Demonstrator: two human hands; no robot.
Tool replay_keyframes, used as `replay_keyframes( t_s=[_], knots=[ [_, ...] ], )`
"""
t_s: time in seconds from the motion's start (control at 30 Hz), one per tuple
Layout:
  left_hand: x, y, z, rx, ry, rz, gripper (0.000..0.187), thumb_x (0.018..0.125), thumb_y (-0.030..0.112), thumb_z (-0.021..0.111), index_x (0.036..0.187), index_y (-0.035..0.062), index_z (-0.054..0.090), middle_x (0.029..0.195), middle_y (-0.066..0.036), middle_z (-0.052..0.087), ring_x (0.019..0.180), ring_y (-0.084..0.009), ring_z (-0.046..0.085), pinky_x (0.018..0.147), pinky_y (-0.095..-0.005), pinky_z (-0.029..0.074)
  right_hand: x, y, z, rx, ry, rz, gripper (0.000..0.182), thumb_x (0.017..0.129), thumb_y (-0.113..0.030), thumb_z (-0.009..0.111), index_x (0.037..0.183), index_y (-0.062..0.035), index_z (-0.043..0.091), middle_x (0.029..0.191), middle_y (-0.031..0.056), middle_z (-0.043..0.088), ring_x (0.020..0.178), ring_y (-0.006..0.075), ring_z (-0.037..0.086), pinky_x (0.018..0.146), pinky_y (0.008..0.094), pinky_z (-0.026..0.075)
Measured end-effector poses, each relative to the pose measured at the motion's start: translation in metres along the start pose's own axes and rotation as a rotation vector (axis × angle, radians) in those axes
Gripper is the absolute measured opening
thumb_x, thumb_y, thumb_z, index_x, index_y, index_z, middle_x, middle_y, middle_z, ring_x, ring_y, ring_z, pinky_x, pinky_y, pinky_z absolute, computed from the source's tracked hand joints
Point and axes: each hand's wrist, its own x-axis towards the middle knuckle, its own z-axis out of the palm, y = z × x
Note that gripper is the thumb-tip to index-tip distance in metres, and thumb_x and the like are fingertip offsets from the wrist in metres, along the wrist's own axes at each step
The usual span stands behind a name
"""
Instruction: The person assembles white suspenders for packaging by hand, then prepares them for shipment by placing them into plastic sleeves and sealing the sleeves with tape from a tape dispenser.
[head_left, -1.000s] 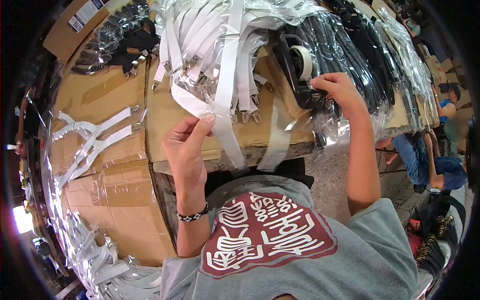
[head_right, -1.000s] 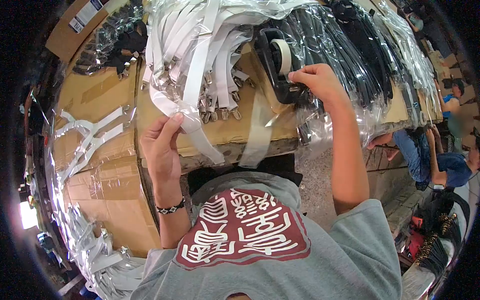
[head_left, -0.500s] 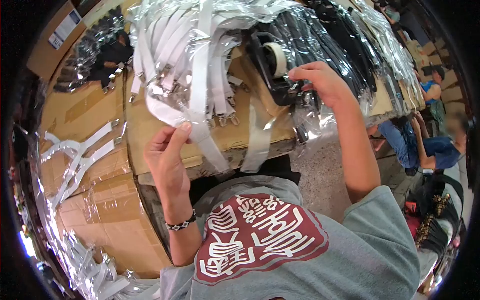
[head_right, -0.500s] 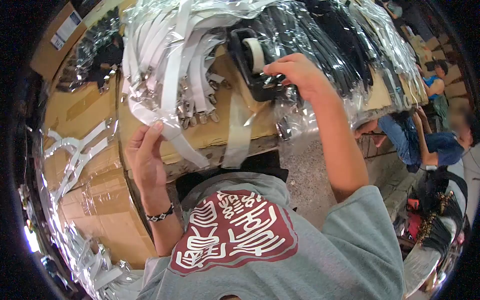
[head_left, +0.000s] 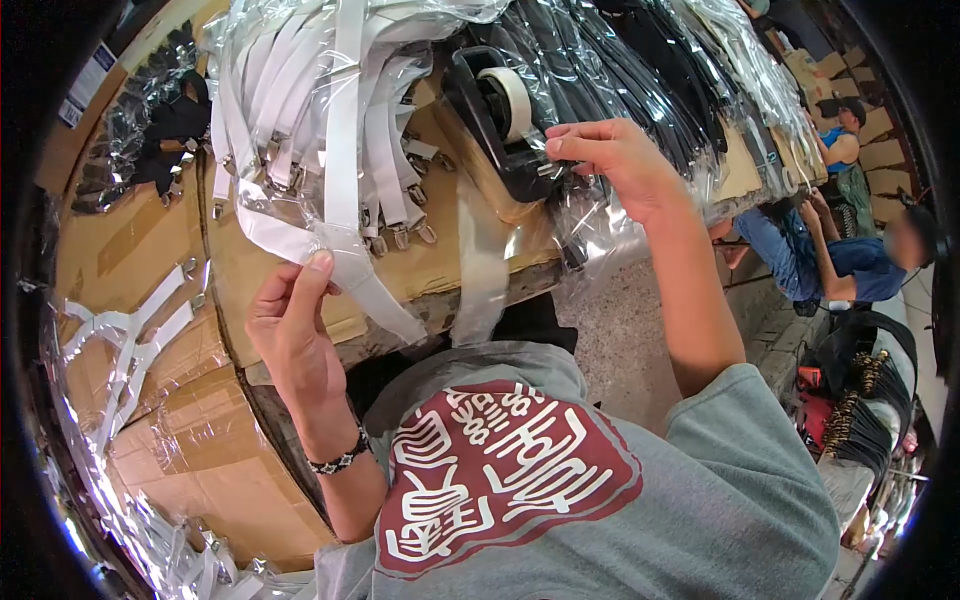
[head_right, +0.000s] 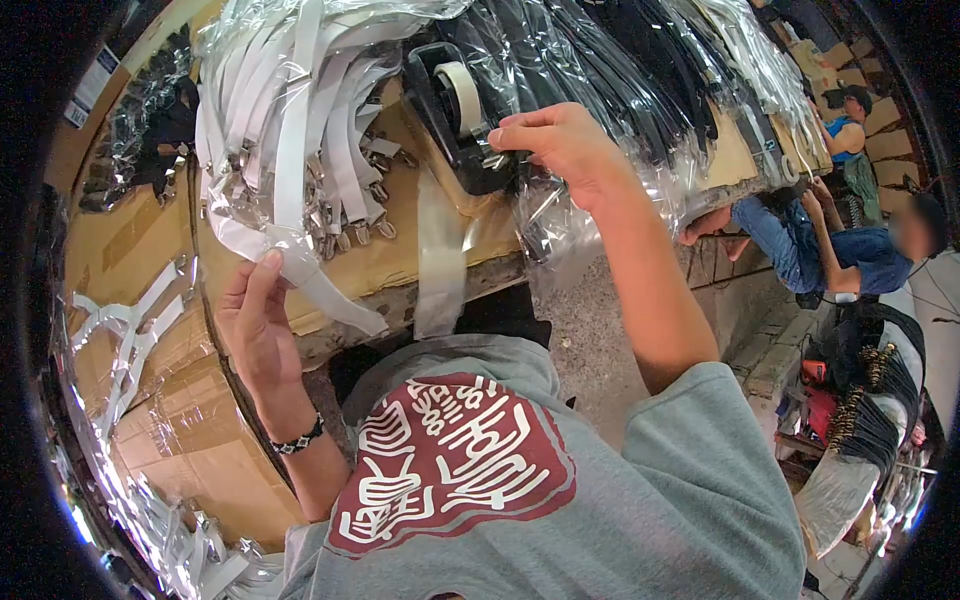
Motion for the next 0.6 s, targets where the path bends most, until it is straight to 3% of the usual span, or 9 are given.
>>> replay_keyframes(
  t_s=[0.2, 0.3, 0.4, 0.43, 0.53, 0.6],
  knots=[
    [0.000, -0.001, 0.001, -0.006, -0.009, 0.001, 0.011, 0.086, 0.005, 0.075, 0.092, -0.0047, 0.072, 0.083, -0.006, 0.069, 0.076, -0.0116, 0.058, 0.075, -0.0251, 0.045, 0.006, 0.013, 0.000, 0.233, -0.128, -0.020, 0.033, 0.075, -0.018, 0.082, 0.097, 0.0055, 0.075, 0.107, 0.0075, 0.071, 0.096, 0.0124, 0.059, 0.086, 0.0280, 0.043],
    [-0.001, 0.000, 0.000, -0.006, -0.006, -0.008, 0.011, 0.086, 0.005, 0.075, 0.092, -0.0046, 0.072, 0.083, -0.006, 0.069, 0.076, -0.0116, 0.058, 0.075, -0.0253, 0.045, 0.004, 0.014, 0.002, 0.129, -0.083, -0.080, 0.029, 0.077, -0.018, 0.080, 0.096, 0.0044, 0.076, 0.096, 0.0071, 0.071, 0.088, 0.0106, 0.059, 0.080, 0.0269, 0.044],
    [-0.001, 0.001, 0.001, -0.006, -0.010, -0.009, 0.011, 0.087, 0.005, 0.075, 0.092, -0.0045, 0.072, 0.083, -0.006, 0.069, 0.076, -0.0115, 0.058, 0.075, -0.0254, 0.046, -0.007, 0.002, 0.002, -0.209, 0.001, -0.122, 0.025, 0.080, -0.018, 0.078, 0.094, 0.0029, 0.075, 0.081, 0.0038, 0.068, 0.074, 0.0082, 0.057, 0.067, 0.0254, 0.043],
    [-0.001, 0.002, 0.001, -0.006, -0.015, -0.009, 0.011, 0.087, 0.005, 0.075, 0.092, -0.0044, 0.072, 0.083, -0.005, 0.069, 0.076, -0.0115, 0.058, 0.075, -0.0253, 0.046, -0.006, 0.004, 0.002, -0.226, 0.023, -0.246, 0.021, 0.083, -0.020, 0.077, 0.090, 0.0009, 0.074, 0.068, -0.0001, 0.062, 0.058, 0.0076, 0.051, 0.054, 0.0237, 0.038],
    [-0.001, 0.000, 0.002, -0.012, -0.028, -0.007, 0.011, 0.087, 0.005, 0.075, 0.092, -0.0043, 0.072, 0.083, -0.006, 0.069, 0.076, -0.0115, 0.058, 0.075, -0.0252, 0.046, -0.015, -0.015, -0.006, -0.176, -0.126, 0.021, 0.021, 0.090, -0.023, 0.073, 0.091, -0.0016, 0.071, 0.072, 0.0032, 0.067, 0.063, 0.0116, 0.062, 0.063, 0.0251, 0.048],
    [0.000, -0.001, 0.001, -0.013, -0.035, -0.003, 0.011, 0.087, 0.005, 0.075, 0.092, -0.0042, 0.072, 0.083, -0.005, 0.069, 0.076, -0.0114, 0.058, 0.075, -0.0252, 0.046, -0.020, -0.015, -0.001, -0.114, -0.136, 0.081, 0.021, 0.093, -0.021, 0.068, 0.094, -0.0004, 0.068, 0.075, 0.0079, 0.070, 0.062, 0.0132, 0.065, 0.054, 0.0242, 0.046]
  ],
)
